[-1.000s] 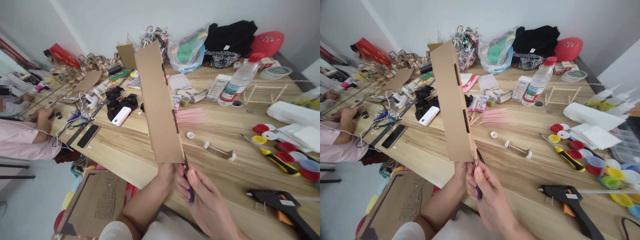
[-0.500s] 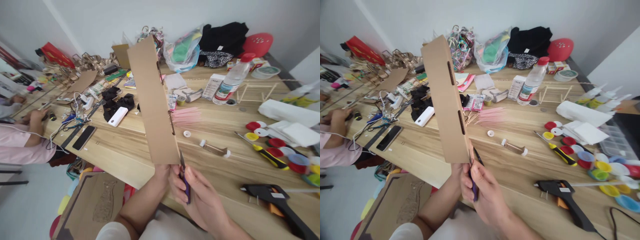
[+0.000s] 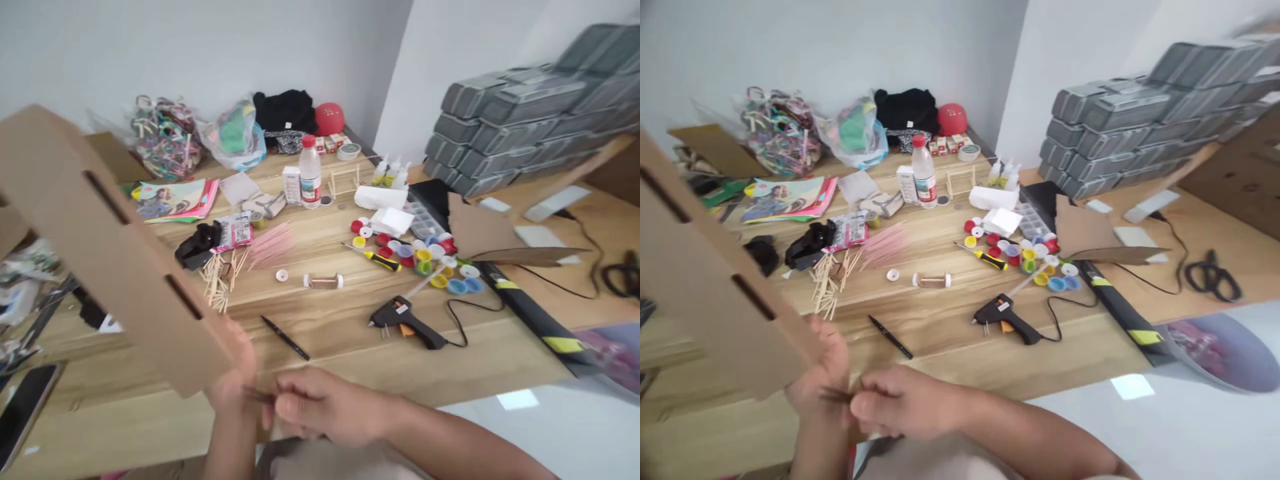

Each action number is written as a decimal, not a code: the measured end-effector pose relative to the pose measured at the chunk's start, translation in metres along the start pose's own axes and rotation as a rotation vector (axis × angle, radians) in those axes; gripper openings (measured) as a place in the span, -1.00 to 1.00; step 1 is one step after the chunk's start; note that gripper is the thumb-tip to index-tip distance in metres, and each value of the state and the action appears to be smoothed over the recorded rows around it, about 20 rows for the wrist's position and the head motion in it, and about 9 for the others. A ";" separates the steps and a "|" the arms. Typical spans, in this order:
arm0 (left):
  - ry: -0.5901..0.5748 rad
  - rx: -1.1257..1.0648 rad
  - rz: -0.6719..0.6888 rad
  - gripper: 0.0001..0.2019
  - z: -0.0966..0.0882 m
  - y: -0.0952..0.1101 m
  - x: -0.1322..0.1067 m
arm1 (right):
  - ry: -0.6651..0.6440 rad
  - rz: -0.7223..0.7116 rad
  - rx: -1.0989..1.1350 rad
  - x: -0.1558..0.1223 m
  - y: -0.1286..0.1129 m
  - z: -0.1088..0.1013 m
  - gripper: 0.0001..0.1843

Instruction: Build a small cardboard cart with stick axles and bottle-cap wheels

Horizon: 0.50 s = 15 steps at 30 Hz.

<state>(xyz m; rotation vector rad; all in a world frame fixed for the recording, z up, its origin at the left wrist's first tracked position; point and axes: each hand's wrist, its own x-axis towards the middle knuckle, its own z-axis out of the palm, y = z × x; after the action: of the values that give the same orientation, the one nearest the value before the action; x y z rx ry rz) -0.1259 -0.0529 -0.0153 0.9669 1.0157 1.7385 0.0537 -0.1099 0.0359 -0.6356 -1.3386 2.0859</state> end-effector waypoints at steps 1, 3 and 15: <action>0.063 -0.068 0.090 -0.77 0.003 0.005 0.006 | 0.047 0.012 -0.198 -0.013 0.000 -0.008 -0.34; 0.222 -0.241 0.241 -0.67 0.008 0.014 0.013 | 0.319 0.024 -0.587 -0.041 -0.001 -0.028 -0.55; 0.444 -0.054 0.290 -0.81 -0.021 0.028 0.021 | 1.212 0.245 -1.559 -0.171 -0.001 -0.164 -0.62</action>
<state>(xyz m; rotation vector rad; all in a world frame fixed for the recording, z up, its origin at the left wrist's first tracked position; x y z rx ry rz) -0.1595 -0.0456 0.0066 0.7344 1.1359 2.2781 0.2856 -0.1209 -0.0126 -2.1786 -1.7409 0.0109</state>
